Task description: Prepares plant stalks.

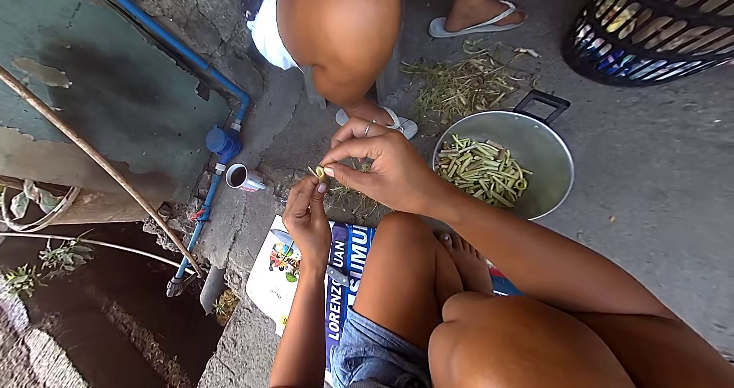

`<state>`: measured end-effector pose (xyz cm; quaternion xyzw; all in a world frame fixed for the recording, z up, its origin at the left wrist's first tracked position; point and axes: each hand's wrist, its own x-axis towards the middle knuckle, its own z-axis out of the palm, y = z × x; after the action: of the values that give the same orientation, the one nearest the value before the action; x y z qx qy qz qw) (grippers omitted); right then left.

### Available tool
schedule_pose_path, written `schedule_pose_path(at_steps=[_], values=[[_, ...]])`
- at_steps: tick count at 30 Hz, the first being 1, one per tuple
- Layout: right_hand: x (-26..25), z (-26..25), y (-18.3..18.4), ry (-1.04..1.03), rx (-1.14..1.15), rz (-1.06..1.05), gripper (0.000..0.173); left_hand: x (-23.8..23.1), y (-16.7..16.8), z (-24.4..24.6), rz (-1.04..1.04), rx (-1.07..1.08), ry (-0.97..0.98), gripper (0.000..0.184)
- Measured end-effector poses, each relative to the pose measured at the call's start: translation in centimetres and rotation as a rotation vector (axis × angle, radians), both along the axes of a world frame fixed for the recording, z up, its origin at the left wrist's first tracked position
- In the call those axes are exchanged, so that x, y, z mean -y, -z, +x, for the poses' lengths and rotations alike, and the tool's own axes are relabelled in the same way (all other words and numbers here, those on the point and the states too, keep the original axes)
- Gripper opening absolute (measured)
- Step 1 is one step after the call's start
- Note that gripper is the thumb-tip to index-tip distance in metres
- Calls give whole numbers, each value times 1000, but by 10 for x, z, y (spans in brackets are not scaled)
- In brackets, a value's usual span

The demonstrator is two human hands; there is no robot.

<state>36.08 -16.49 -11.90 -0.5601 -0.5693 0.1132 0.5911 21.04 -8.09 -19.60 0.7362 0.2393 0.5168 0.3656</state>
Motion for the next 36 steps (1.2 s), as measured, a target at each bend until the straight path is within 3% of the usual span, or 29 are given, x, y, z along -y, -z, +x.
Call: schedule_pose_path(at_steps=[9,15,23,31,36], values=[[3,0,-1,-2,-11,-44,8,-1,6,-1,157,-52,-70,13],[1,0,7,-20,-14,-23,10,2,10,-2,135,-60,-56,14],[-6,-4,25,-258,-642,-167,10,6,9,-4,-87,29,30,13],[-26,11,92,-111,-658,-531,14,-6,0,-16,-349,128,85,21],[-28,41,175,112,-573,-778,21,-20,-11,-28,-454,192,95,29]])
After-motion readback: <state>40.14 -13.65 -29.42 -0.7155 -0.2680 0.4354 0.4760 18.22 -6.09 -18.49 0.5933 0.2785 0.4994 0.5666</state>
